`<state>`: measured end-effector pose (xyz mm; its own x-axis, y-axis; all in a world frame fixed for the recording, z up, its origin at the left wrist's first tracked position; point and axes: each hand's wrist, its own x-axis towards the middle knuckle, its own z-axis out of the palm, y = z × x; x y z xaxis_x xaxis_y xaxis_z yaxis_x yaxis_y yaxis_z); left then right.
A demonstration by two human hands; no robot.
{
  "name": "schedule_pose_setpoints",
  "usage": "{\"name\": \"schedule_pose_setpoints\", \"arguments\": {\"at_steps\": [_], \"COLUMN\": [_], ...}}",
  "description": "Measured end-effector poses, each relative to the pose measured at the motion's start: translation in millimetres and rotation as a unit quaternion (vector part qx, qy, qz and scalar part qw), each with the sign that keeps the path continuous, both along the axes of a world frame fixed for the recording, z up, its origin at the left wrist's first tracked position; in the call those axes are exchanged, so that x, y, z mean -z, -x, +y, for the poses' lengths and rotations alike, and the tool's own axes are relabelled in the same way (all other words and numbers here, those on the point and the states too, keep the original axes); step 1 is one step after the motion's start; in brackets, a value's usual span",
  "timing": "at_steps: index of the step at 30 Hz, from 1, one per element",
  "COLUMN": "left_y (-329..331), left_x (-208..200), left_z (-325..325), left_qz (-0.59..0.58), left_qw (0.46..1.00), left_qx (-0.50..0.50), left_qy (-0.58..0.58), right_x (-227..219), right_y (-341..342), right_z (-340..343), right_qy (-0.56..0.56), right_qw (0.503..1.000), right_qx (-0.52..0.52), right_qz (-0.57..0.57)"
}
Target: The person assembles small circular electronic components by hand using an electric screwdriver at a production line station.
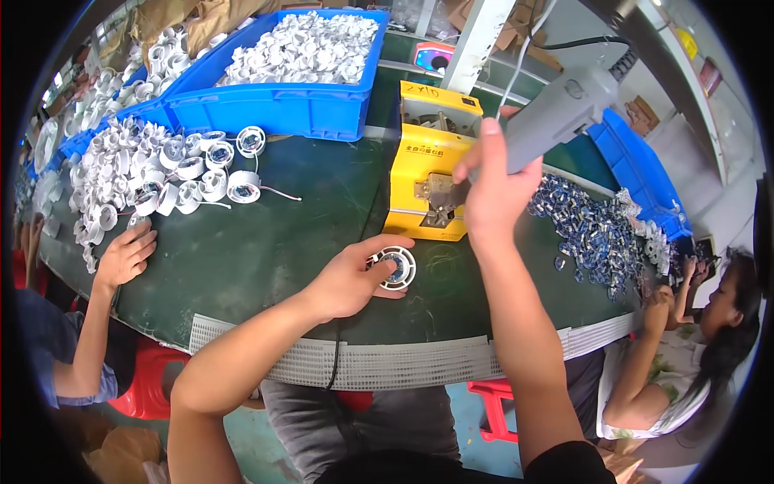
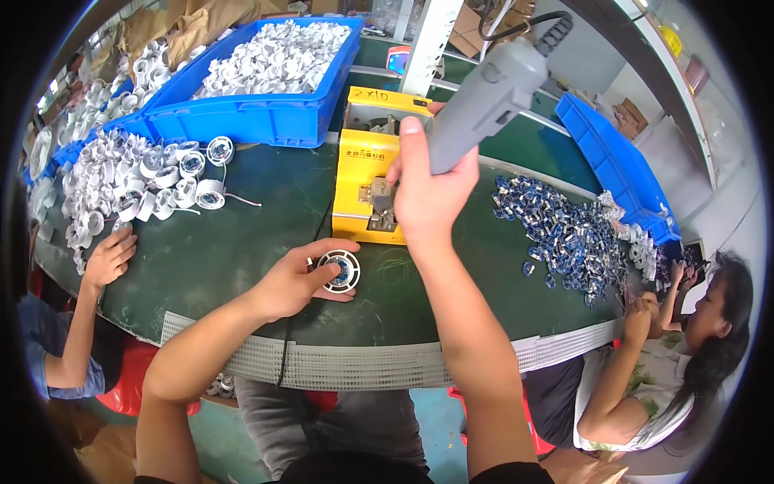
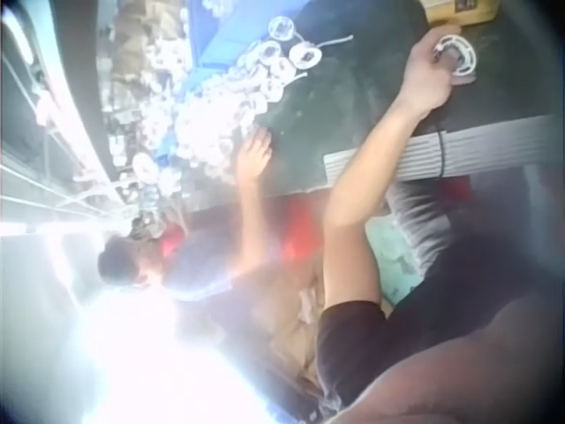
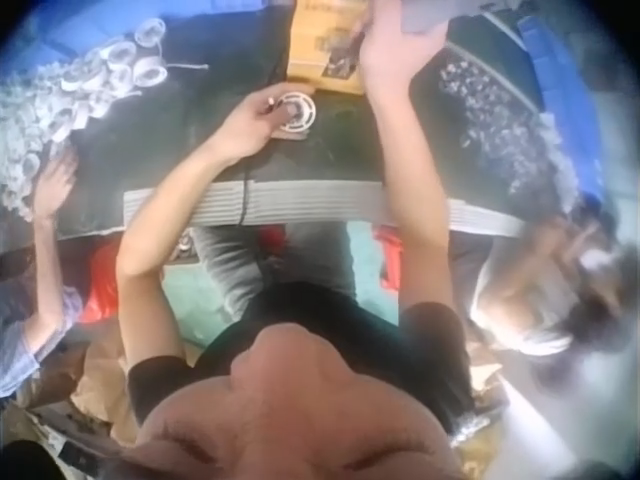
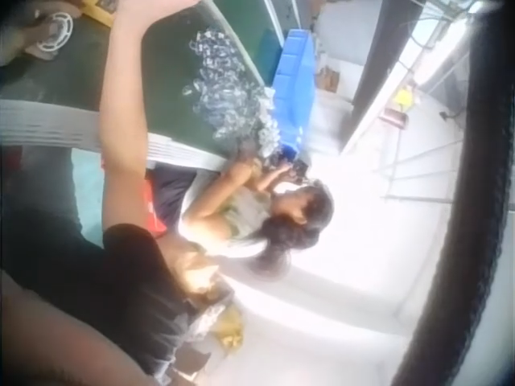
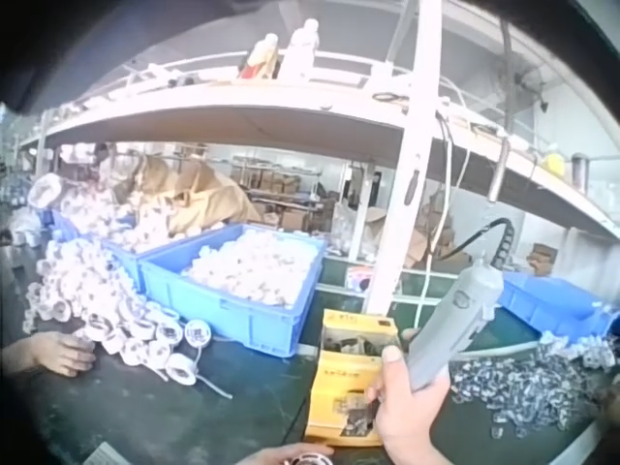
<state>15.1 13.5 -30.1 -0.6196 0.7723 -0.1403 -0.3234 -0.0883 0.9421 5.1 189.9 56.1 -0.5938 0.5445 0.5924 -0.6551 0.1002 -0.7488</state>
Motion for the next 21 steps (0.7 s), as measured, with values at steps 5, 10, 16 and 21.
{"name": "schedule_pose_setpoints", "arguments": {"at_steps": [5,10,16,21], "left_y": [-1.2,1.1,3.9,4.7], "left_x": [-1.0,-0.5,0.3,-3.9], "left_z": [-1.1,-1.5,-1.4,-0.8], "left_qz": [0.0,-0.007,-0.035,-0.035], "left_qw": [1.0,1.0,0.999,0.998], "left_qx": [-0.005,-0.021,-0.039,-0.029], "left_qy": [0.014,0.02,0.016,0.036], "right_x": [0.4,2.3,5.1,0.6], "right_y": [-1.4,-2.3,-4.6,-6.0], "right_z": [-7.3,-12.5,-12.4,-11.2], "right_qy": [-0.041,-0.074,-0.082,-0.064], "right_qw": [0.998,0.995,0.996,0.997], "right_qx": [0.01,0.024,0.025,0.023], "right_qz": [-0.039,-0.069,-0.033,-0.032]}}
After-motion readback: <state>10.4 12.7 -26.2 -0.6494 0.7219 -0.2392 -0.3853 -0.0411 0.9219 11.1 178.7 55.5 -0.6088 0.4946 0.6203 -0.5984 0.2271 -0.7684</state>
